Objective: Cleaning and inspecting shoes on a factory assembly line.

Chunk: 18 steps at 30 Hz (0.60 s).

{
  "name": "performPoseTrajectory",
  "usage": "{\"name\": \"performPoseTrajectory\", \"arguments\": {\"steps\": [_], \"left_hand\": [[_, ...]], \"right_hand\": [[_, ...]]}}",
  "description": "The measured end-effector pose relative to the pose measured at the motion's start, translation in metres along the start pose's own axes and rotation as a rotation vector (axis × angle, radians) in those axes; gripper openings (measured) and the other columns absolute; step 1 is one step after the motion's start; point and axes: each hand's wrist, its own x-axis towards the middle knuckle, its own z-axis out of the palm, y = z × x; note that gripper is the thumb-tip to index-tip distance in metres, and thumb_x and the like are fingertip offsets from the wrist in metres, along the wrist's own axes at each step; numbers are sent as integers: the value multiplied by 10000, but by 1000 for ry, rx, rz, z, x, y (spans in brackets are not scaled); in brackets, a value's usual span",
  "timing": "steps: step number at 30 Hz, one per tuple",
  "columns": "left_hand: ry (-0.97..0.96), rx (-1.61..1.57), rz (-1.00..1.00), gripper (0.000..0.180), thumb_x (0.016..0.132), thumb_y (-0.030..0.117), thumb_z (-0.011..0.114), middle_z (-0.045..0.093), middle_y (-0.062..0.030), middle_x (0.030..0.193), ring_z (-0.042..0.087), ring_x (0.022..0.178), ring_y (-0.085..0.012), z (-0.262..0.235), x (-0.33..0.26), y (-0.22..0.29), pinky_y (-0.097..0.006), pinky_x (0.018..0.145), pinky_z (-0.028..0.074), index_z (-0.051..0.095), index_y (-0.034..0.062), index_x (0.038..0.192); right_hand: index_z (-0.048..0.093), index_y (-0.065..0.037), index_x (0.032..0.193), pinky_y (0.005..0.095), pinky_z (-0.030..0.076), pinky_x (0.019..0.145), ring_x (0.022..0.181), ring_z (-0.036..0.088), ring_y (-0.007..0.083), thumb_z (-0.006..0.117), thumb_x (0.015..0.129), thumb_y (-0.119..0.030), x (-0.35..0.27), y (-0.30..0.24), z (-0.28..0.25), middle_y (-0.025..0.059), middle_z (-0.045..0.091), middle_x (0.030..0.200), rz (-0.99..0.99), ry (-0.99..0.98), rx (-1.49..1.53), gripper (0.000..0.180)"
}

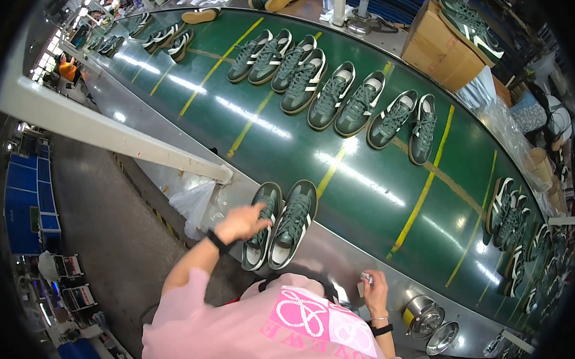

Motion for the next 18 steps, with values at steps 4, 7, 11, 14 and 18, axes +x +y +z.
{"name": "performPoseTrajectory", "arguments": {"steps": [4, 7, 11, 14, 18], "left_hand": [[-167, 22, -79, 921, 900, 518, 625, 693, -264, 1037, 667, 972, -457, 66, -67, 23, -542, 872, 501, 76, 214, 1573], [-99, -278, 9, 961, 847, 541, 679, 683, -269, 1066, 638, 1026, -477, 103, -68, 15, -516, 921, 488, 91, 291, 1566], [260, -479, -67, 844, 792, 516, 710, 690, -242, 980, 650, 969, -460, 141, -47, 29, -516, 888, 494, 313, 284, 1499], [386, -387, -141, 684, 788, 404, 697, 696, -228, 897, 663, 885, -456, 152, -39, 34, -534, 817, 512, 455, 249, 1409], [550, -290, -125, 518, 768, 257, 670, 690, -201, 816, 668, 799, -434, 153, -37, 15, -549, 733, 517, 576, 204, 1275]], "right_hand": [[642, -37, 1028, 421, 518, 795, 915, 618, 377, 687, 820, -30, -33, 31, -5, 169, 623, 1016, 27, 62, -139, 213], [650, -64, 1054, 427, 462, 904, 1010, 597, 352, 705, 818, -111, -34, 16, -6, 148, 627, 1062, -91, 25, -305, 246], [661, -73, 1097, 432, 436, 943, 1058, 584, 341, 728, 806, -150, 2, 0, -10, 136, 637, 1106, -251, 89, -398, 308], [660, -77, 1098, 431, 439, 947, 1080, 581, 337, 718, 811, -116, 45, -12, -11, 138, 635, 1125, -282, -103, -244, 295], [668, -68, 1073, 415, 480, 892, 1009, 617, 328, 701, 822, -79, 99, -48, -19, 145, 649, 1081, -414, -162, -265, 253]]}}
